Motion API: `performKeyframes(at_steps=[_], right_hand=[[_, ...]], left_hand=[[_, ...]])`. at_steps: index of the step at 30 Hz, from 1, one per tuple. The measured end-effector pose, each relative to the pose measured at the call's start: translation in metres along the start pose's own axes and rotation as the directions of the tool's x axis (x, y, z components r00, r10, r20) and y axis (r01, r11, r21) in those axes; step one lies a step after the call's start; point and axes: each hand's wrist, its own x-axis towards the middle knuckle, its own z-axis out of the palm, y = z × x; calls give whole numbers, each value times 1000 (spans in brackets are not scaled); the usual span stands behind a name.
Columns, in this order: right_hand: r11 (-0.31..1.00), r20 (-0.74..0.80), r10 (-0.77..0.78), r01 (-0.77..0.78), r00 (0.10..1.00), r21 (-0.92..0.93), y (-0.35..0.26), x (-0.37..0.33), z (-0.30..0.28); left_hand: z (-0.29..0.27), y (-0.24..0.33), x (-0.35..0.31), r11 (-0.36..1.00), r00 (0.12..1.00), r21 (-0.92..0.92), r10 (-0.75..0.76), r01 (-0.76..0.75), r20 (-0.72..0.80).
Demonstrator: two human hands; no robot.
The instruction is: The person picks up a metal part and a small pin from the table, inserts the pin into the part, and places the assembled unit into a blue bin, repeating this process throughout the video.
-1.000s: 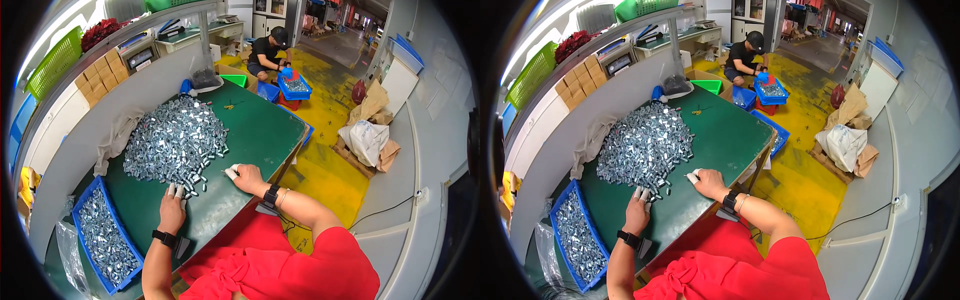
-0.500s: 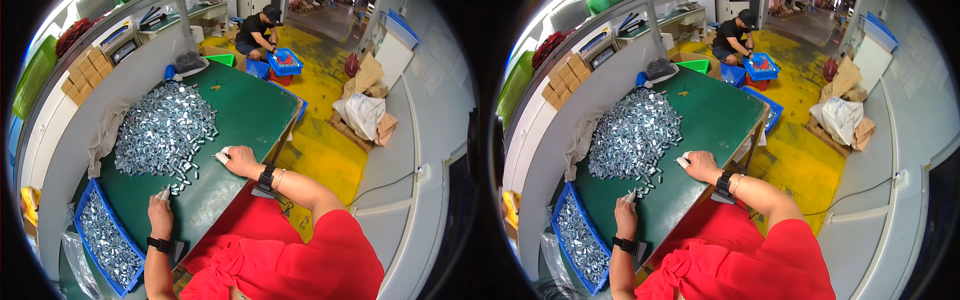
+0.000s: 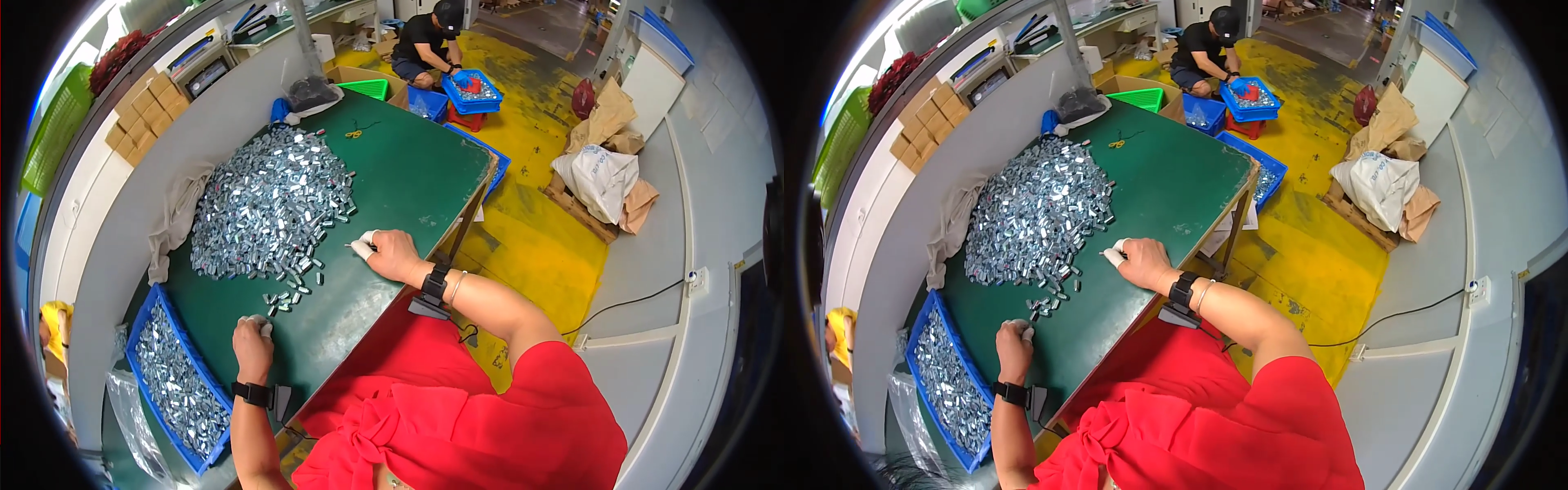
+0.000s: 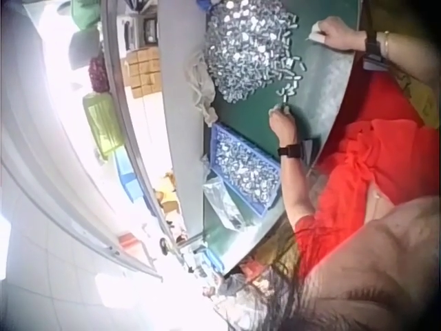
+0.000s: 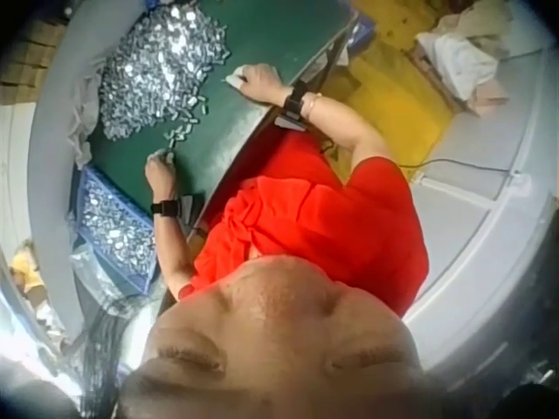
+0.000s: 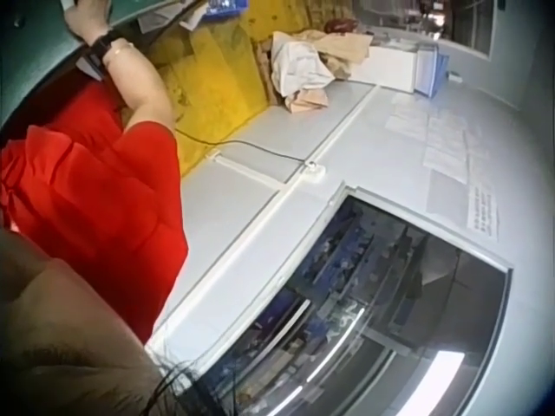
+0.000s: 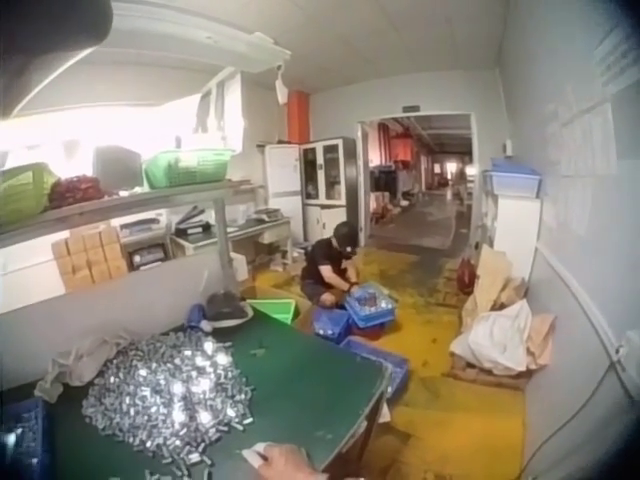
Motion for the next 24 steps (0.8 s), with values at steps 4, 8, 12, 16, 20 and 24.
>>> performKeyframes(at_steps=[4, 8, 12, 16, 20, 24], right_hand=[[989, -2, -33, 33, 999, 142, -2, 1, 10], [864, 186, -185, 70, 965, 498, -64, -20, 11], [914, 384, -249, 84, 889, 398, -100, -29, 9], [886, 315, -233, 66, 920, 460, -108, -37, 10], [884, 247, -368, 255, 896, 391, -110, -47, 13], [940, 404, -340, 315, 849, 130, -107, -45, 10]], left_hand=[[2, 11, -13, 858, 991, -496, -117, 137, 71], [-16, 65, -11, 770, 993, -627, -81, 116, 84], [-34, 83, -19, 706, 994, -705, -107, 65, -15], [-38, 78, -27, 739, 996, -673, -81, 29, -45], [-36, 75, -34, 830, 991, -547, 42, -105, -127], [-39, 80, -38, 895, 978, -394, 198, -210, -72]])
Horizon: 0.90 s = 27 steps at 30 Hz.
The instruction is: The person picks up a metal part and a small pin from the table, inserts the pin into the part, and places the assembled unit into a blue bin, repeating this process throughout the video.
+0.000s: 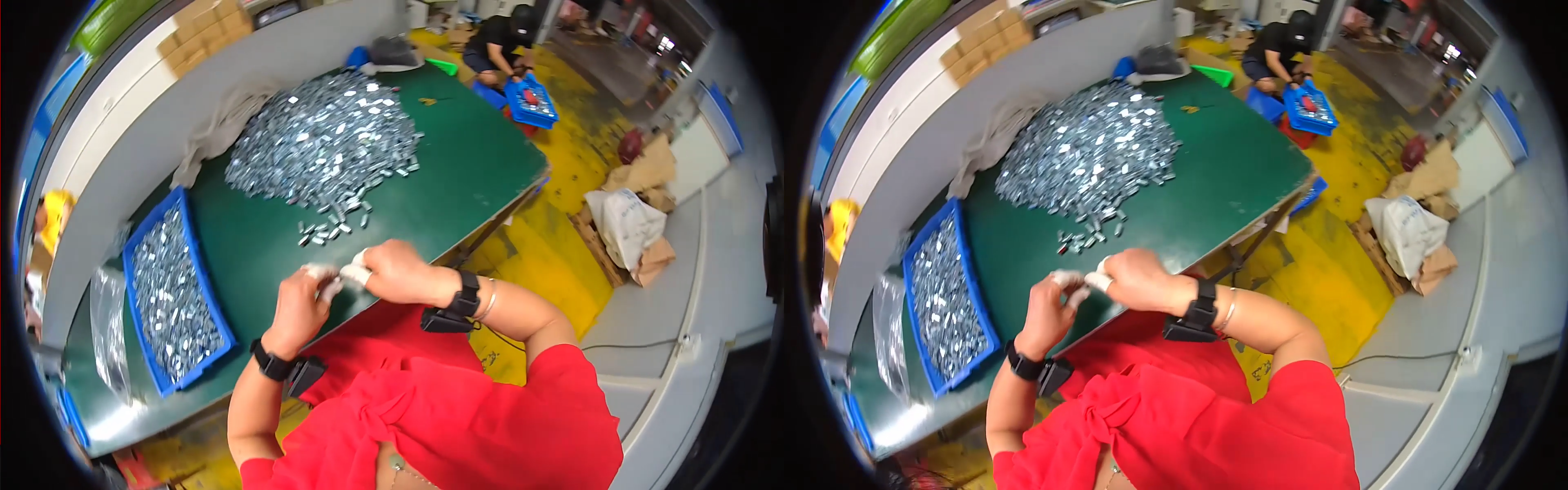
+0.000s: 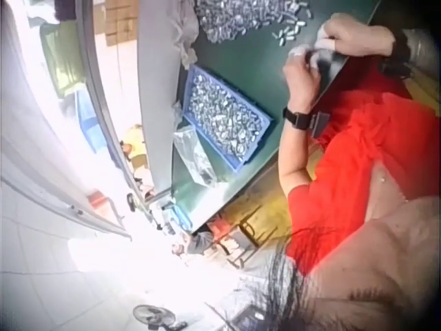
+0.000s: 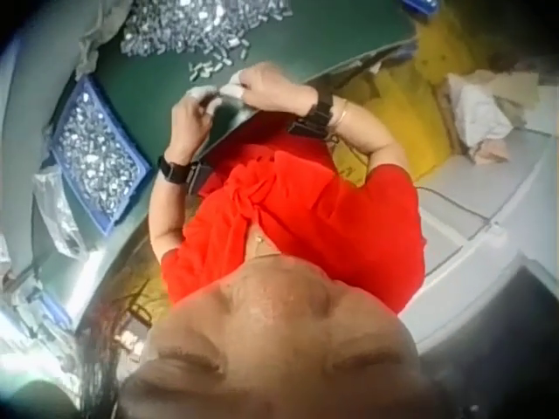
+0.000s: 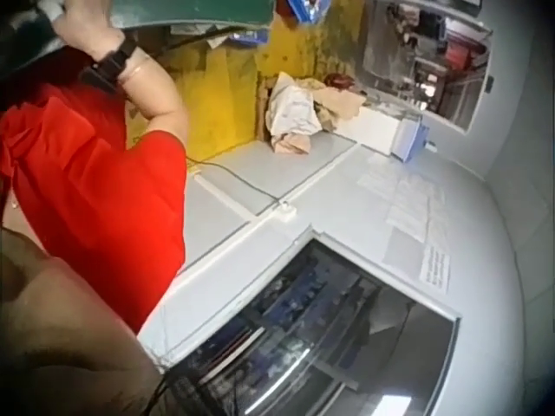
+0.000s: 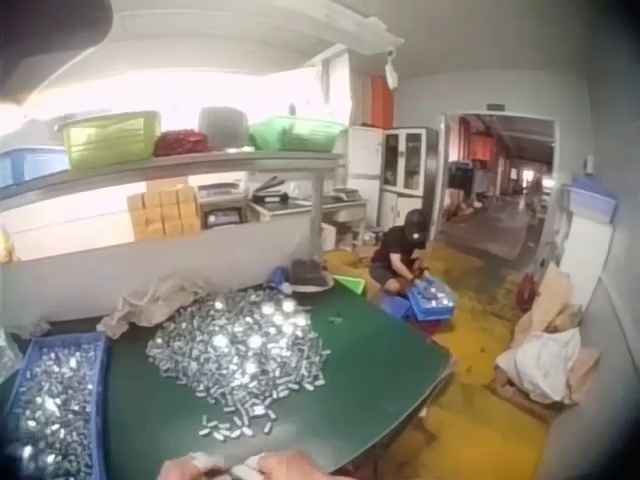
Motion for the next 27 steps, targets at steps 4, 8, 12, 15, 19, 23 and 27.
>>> performKeyframes(at_steps=[4, 8, 12, 15, 19, 23, 27], right_hand=[[977, 73, 102, -114, 992, 182, -3, -3, 9], [917, 27, 91, -94, 995, 387, 2, -2, 10], [920, 170, 123, -176, 978, 351, 6, 2, 4], [864, 278, 150, -262, 949, 429, 12, 4, 2], [742, 427, 154, -389, 891, 545, 14, 4, 3], [598, 480, 118, -448, 869, 665, 17, 5, 1], [721, 377, 52, -296, 925, 626, 14, 0, -6]], left_hand=[[-2, 1, -2, 995, 997, -69, -70, 72, 31], [-1, -1, -3, 999, 999, -43, -28, 27, -20], [1, 1, -3, 994, 995, 57, 99, -97, -32], [-1, 5, 0, 981, 986, 114, 160, -155, -39], [-3, 7, 1, 969, 981, 157, 196, -193, -4], [-5, 13, 7, 939, 958, 213, 285, -271, -33], [-20, 18, 5, 943, 971, 232, 229, -238, 68]])
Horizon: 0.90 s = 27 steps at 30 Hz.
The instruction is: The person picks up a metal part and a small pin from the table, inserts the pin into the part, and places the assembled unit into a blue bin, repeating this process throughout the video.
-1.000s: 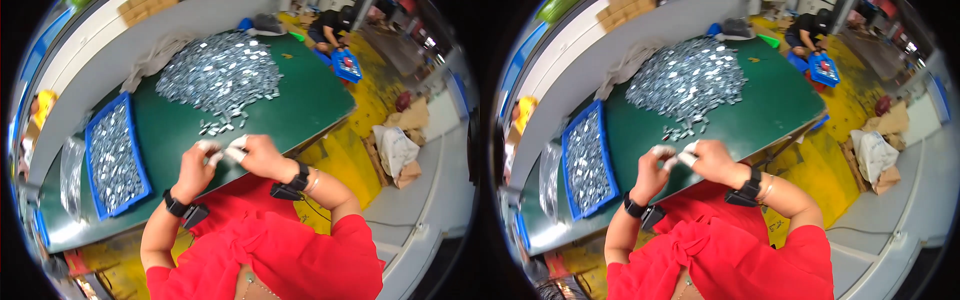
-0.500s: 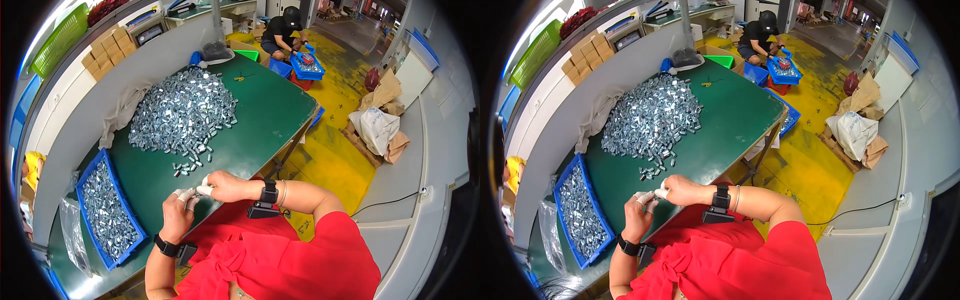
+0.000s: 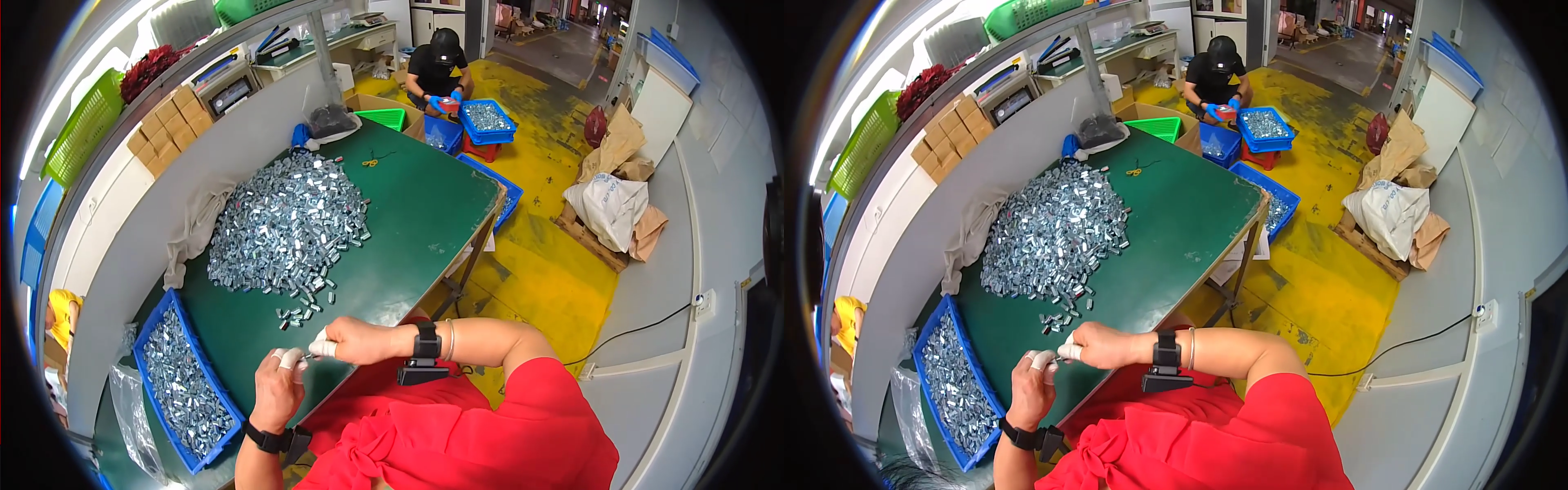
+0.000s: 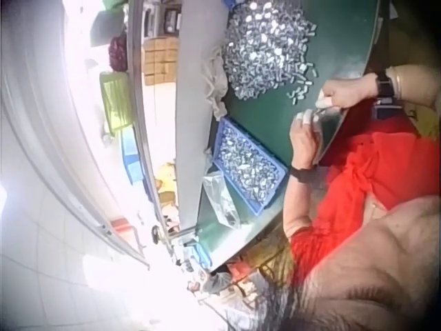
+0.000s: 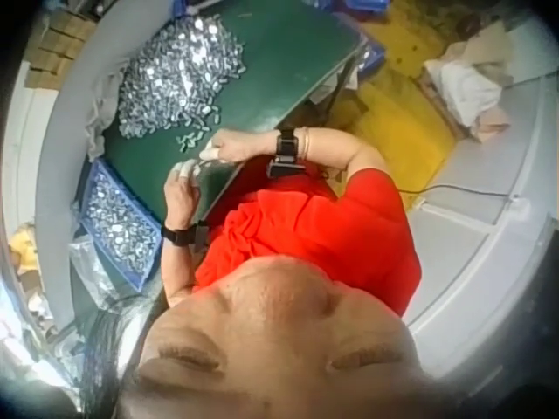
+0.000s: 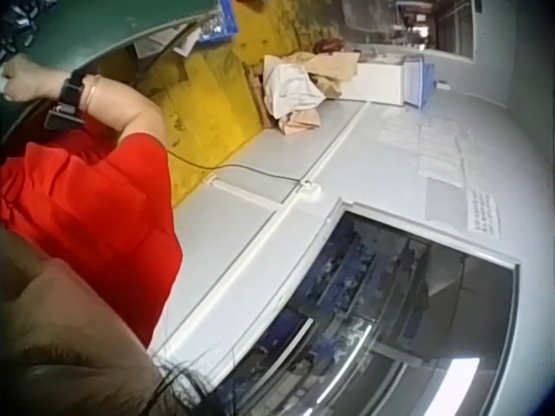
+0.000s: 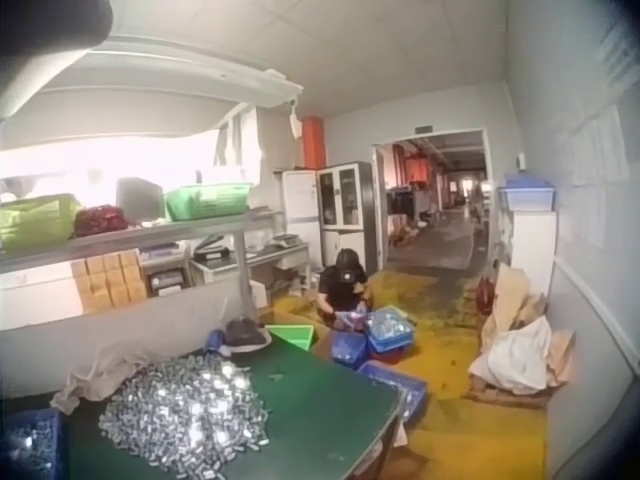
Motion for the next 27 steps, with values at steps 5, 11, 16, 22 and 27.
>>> performKeyframes(at_steps=[5, 11, 16, 22, 27], right_hand=[[860, -277, -440, 312, 854, -403, 24, -3, -23], [936, -512, -256, 78, 820, -343, 53, -8, -65], [963, -613, -188, 20, 767, -270, 74, -3, -66], [942, -587, -166, -49, 792, -333, 69, 0, -57], [932, -603, -255, 25, 756, -362, 75, -5, -52]], left_hand=[[-40, -43, -40, 902, 930, 242, -318, 357, -186], [-97, -144, -149, 533, 762, 547, -498, 646, -415], [-43, -104, -69, 833, 886, 335, -345, 441, -309], [41, -79, -10, 918, 928, 154, -348, 366, -134], [65, -90, 7, 908, 924, 174, -380, 381, -38]])
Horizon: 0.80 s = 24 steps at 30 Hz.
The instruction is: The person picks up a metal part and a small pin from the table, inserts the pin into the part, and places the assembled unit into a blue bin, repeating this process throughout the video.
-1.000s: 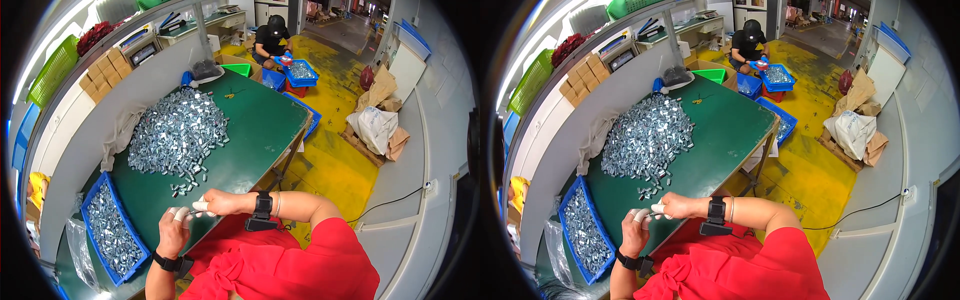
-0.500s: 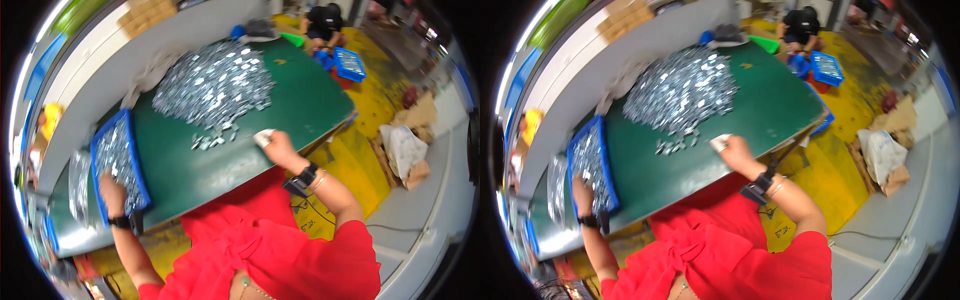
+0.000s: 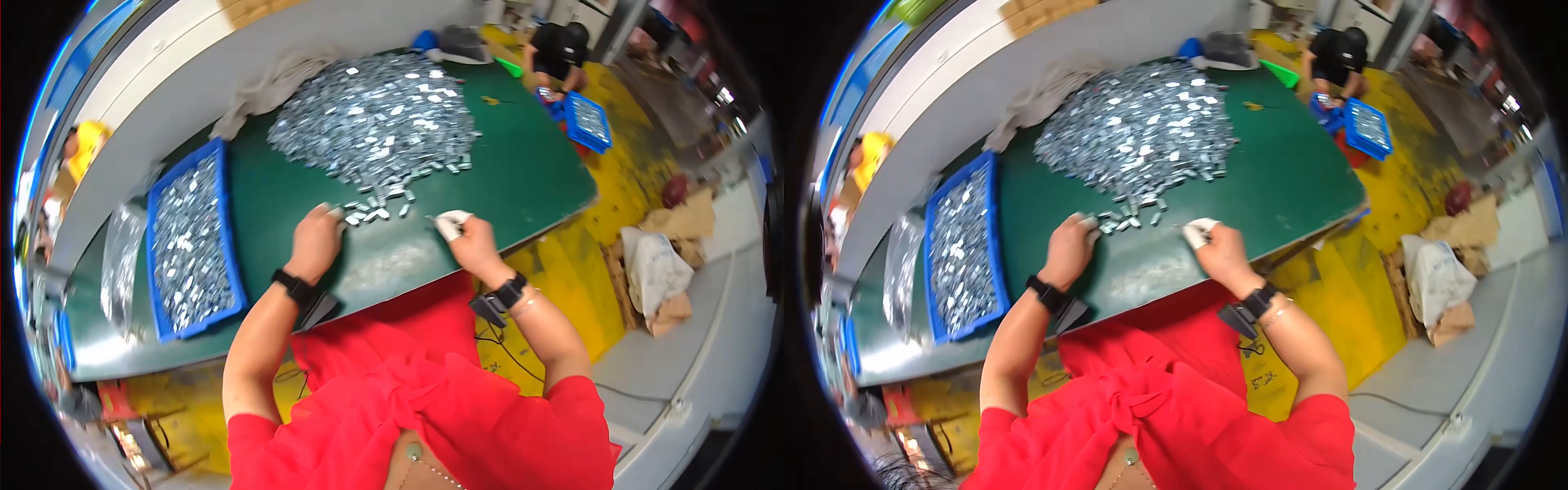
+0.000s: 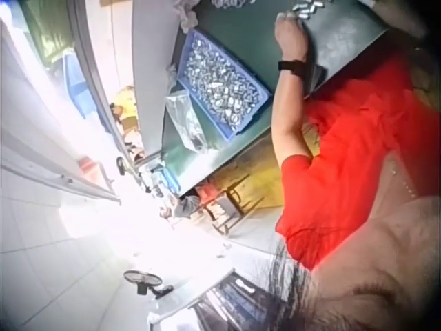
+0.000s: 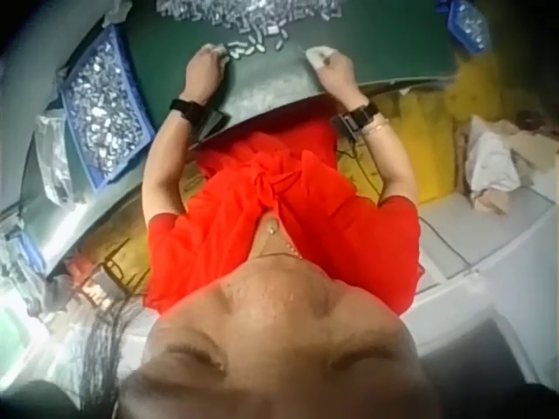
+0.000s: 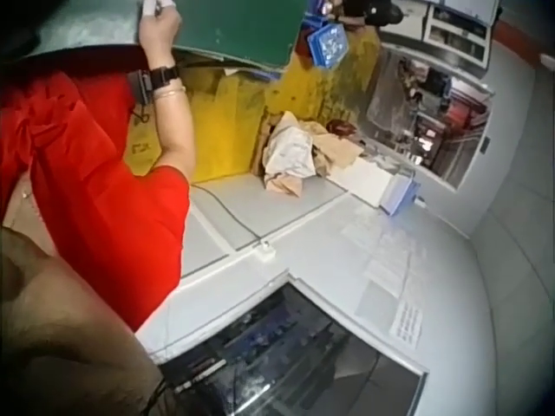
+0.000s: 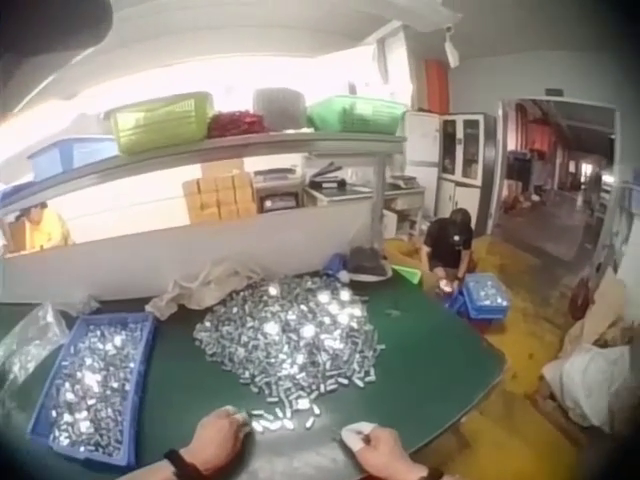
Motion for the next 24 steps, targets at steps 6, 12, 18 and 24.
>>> performKeyframes(at_steps=[6, 12, 18, 24], right_hand=[[1000, 68, 27, -26, 997, -18, -26, 4, 6], [990, 269, -102, 71, 958, 121, -80, -6, 39], [983, 271, -162, 131, 949, 131, -90, -9, 39], [988, 250, -130, 103, 960, 116, -91, -13, 44]], left_hand=[[-13, 16, -12, 817, 974, -532, -205, 223, 94], [-23, 57, -24, 378, 950, -888, -264, 262, 168], [-28, 55, -31, 159, 907, -949, -372, 273, 199], [-21, 60, -35, -26, 831, -968, -506, 250, 229]])
